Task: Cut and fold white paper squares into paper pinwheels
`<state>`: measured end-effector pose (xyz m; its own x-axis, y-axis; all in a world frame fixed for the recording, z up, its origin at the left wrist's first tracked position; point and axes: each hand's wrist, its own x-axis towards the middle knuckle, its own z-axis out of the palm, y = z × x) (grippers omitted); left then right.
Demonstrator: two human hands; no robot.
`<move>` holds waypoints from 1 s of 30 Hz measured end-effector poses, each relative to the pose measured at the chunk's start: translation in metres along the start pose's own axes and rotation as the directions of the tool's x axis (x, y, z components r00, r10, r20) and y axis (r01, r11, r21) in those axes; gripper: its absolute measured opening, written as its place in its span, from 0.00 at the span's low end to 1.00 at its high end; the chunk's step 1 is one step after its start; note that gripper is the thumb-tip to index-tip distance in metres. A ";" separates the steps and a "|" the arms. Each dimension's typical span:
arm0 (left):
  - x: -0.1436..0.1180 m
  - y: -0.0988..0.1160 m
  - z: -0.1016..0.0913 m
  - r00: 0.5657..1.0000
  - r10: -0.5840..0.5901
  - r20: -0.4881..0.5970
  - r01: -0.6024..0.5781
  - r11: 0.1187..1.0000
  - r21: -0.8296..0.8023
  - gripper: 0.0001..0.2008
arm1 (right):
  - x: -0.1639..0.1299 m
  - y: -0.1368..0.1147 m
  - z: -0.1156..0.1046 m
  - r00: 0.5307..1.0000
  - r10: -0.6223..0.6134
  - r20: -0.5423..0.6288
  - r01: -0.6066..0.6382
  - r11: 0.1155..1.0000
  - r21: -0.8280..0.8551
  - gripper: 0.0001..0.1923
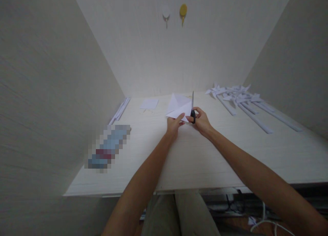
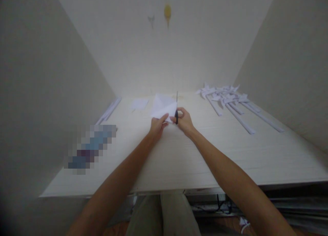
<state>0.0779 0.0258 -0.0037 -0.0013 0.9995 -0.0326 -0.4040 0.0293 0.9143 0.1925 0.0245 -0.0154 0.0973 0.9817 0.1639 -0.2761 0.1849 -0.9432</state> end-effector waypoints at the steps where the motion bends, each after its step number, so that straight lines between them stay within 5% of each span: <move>1: 0.000 0.000 0.000 1.000 0.001 0.003 -0.001 1.000 0.001 0.12 | 0.000 0.000 0.000 1.000 0.003 0.004 -0.003 1.000 0.002 0.23; 24: 0.002 -0.002 0.000 1.000 -0.009 -0.018 0.009 1.000 -0.002 0.11 | 0.002 0.002 -0.002 1.000 0.009 0.010 -0.009 1.000 -0.026 0.22; 30: 0.007 0.002 -0.006 0.987 0.154 -0.037 -0.140 0.959 0.246 0.05 | 0.002 -0.002 -0.001 0.996 -0.005 -0.088 0.003 1.000 -0.023 0.24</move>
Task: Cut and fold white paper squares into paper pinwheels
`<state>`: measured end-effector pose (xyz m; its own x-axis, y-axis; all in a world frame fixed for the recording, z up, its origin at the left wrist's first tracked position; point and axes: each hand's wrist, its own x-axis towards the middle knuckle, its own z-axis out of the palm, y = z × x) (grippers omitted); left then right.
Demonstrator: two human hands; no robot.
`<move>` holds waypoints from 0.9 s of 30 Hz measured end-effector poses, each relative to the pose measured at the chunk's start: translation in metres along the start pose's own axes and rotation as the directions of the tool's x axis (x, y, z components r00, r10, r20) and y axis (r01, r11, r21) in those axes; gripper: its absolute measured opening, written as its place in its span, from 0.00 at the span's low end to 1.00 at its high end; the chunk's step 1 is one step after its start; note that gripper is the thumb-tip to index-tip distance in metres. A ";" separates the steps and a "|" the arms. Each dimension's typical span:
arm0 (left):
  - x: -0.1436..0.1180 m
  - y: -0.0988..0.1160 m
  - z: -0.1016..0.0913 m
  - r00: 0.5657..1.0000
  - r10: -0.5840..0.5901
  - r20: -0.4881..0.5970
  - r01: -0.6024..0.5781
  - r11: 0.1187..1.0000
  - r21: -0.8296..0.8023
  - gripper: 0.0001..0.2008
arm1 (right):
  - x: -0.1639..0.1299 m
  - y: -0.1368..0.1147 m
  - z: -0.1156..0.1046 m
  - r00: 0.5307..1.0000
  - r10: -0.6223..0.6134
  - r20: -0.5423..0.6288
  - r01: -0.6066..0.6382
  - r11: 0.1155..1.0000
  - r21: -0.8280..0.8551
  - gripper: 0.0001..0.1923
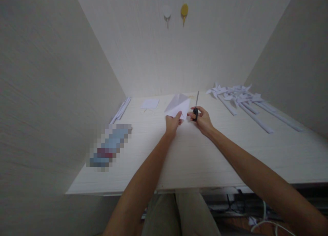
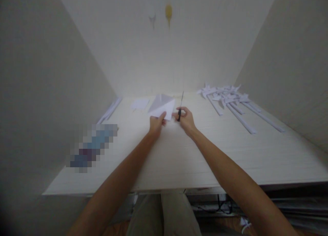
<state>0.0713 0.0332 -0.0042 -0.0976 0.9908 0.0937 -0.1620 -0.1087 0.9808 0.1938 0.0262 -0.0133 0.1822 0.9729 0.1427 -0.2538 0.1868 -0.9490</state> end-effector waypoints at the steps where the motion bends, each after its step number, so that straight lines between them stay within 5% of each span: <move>1: 0.001 0.001 -0.003 0.999 0.053 0.009 -0.053 0.997 0.064 0.06 | 0.001 -0.001 0.000 1.000 -0.007 -0.021 0.007 1.000 0.009 0.23; 4: 0.003 0.003 -0.011 0.968 0.235 0.091 -0.247 0.955 0.163 0.05 | 0.003 -0.002 0.000 0.999 -0.021 -0.047 0.024 0.997 0.069 0.18; 7: 0.004 0.001 -0.016 0.885 0.432 0.172 -0.461 0.865 0.199 0.09 | 0.002 -0.003 0.001 0.999 -0.011 -0.031 0.015 0.989 0.147 0.16; 12: 0.001 -0.002 -0.019 0.839 0.485 0.247 -0.535 0.816 0.218 0.15 | -0.001 -0.004 0.001 0.999 0.010 0.035 -0.015 0.988 0.156 0.19; 15: 0.001 0.001 -0.017 0.906 0.407 0.116 -0.422 0.893 0.155 0.23 | 0.000 -0.002 -0.001 1.000 0.016 0.007 -0.017 0.989 0.147 0.22; 19: 0.010 0.002 -0.012 0.990 0.128 -0.063 -0.129 0.992 -0.001 0.26 | 0.004 0.003 -0.003 0.999 0.032 -0.035 -0.027 0.993 0.115 0.24; 22: 0.014 -0.001 -0.009 0.997 -0.069 0.037 0.073 0.989 -0.127 0.18 | 0.005 0.004 -0.005 0.998 0.015 -0.063 -0.010 0.997 0.074 0.24; 24: 0.013 -0.003 -0.007 0.975 -0.161 0.154 0.190 0.962 -0.194 0.23 | 0.005 0.004 -0.005 0.997 -0.004 -0.080 0.008 0.999 0.050 0.24; 27: 0.008 -0.004 -0.006 0.959 -0.191 0.209 0.232 0.954 -0.192 0.20 | 0.004 0.004 -0.006 0.995 -0.037 -0.095 0.039 0.999 0.021 0.24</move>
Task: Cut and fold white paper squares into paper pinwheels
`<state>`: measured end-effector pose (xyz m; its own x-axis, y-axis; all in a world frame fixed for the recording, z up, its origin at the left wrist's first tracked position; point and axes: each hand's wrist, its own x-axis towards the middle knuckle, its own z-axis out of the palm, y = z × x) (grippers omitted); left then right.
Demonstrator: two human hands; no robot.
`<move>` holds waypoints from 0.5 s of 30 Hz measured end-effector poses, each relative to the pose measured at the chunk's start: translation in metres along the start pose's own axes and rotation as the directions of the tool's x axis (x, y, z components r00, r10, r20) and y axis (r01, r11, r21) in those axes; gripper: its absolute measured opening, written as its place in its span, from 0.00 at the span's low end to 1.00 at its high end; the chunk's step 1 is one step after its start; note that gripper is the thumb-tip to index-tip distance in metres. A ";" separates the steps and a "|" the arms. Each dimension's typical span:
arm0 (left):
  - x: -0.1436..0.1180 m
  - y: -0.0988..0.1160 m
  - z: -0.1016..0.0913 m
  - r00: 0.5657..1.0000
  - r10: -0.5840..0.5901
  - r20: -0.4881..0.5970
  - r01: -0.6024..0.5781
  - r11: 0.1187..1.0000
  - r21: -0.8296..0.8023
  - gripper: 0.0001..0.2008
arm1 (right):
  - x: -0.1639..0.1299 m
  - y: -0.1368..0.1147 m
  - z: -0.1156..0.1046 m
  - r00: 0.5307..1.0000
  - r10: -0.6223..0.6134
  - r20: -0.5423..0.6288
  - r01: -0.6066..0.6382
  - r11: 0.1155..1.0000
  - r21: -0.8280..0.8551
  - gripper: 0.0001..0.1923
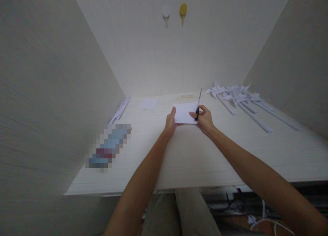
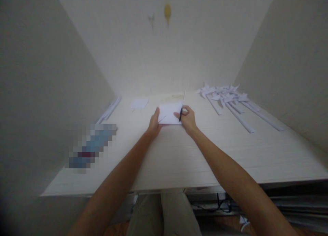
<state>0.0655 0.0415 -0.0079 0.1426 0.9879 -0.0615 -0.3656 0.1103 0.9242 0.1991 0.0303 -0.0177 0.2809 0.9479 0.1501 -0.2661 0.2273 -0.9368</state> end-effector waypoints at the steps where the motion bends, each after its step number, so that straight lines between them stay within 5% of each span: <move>1: -0.001 -0.001 0.000 1.000 0.013 0.005 -0.013 0.999 0.031 0.17 | 0.000 0.000 0.000 1.000 -0.006 -0.003 0.006 1.000 -0.007 0.24; 15: -0.002 0.001 -0.006 0.945 0.323 -0.051 -0.278 0.875 0.396 0.05 | 0.001 0.001 -0.001 0.999 -0.032 0.007 0.032 0.998 -0.056 0.27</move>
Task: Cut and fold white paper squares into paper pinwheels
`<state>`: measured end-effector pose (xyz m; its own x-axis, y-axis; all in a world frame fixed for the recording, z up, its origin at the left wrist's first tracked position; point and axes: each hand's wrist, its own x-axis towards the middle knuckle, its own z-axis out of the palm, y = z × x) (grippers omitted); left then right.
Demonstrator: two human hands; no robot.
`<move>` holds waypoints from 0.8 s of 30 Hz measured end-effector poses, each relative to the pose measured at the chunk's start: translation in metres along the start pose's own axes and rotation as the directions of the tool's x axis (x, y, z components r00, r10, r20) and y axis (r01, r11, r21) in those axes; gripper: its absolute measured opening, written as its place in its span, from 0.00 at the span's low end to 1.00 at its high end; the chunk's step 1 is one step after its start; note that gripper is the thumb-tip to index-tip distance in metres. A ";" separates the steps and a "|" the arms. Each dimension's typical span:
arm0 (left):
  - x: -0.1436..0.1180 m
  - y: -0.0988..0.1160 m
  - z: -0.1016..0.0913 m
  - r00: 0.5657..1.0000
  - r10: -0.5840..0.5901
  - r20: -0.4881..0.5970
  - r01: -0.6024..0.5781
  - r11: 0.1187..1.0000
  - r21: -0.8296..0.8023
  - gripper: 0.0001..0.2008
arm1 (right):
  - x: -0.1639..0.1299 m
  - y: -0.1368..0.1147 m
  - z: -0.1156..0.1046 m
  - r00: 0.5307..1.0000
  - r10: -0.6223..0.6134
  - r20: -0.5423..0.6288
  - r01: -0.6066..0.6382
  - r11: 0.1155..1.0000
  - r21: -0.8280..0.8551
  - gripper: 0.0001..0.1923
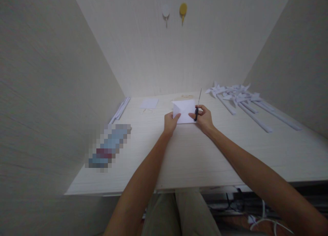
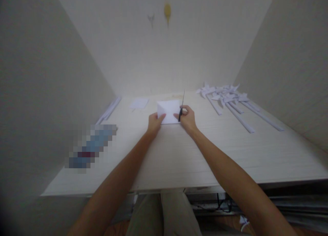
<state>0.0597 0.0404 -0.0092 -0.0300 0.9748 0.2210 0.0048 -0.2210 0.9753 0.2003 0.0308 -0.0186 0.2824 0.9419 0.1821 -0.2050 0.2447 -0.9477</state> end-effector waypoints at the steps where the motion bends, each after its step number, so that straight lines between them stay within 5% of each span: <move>1: 0.000 0.000 0.000 1.000 0.019 -0.004 -0.019 1.000 0.022 0.05 | 0.001 0.001 0.000 1.000 -0.001 0.009 0.001 1.000 -0.016 0.28; 4: 0.000 0.000 0.000 0.999 0.045 -0.007 -0.045 0.999 0.013 0.05 | 0.002 0.005 -0.001 1.000 0.000 0.019 0.001 0.999 -0.038 0.28; 7: 0.000 0.000 0.001 0.998 -0.041 0.043 0.048 0.980 -0.193 0.06 | 0.003 0.004 -0.001 0.999 0.000 -0.036 0.000 1.000 -0.004 0.28; 10: 0.002 -0.001 0.003 0.983 -0.135 0.127 0.178 0.882 -0.437 0.10 | 0.003 0.001 0.000 0.993 0.019 -0.118 -0.013 0.999 0.053 0.28; 14: 0.004 0.000 0.002 0.961 -0.134 0.242 0.252 0.782 -0.570 0.12 | 0.002 -0.003 0.001 0.986 0.051 -0.161 -0.031 0.992 0.123 0.27; 19: -0.004 0.005 0.005 0.938 -0.057 0.340 0.247 0.800 -0.547 0.12 | -0.001 -0.007 0.004 0.983 0.064 -0.173 -0.027 0.978 0.209 0.26; 24: -0.008 0.004 0.010 0.969 -0.115 0.219 0.198 0.893 -0.404 0.15 | -0.003 -0.007 0.006 0.988 0.056 -0.145 -0.030 0.984 0.174 0.25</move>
<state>0.0704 0.0317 -0.0070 0.1897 0.9765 0.1021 -0.4057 -0.0167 0.9138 0.1953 0.0275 -0.0111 0.4037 0.9105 0.0892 -0.3733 0.2530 -0.8926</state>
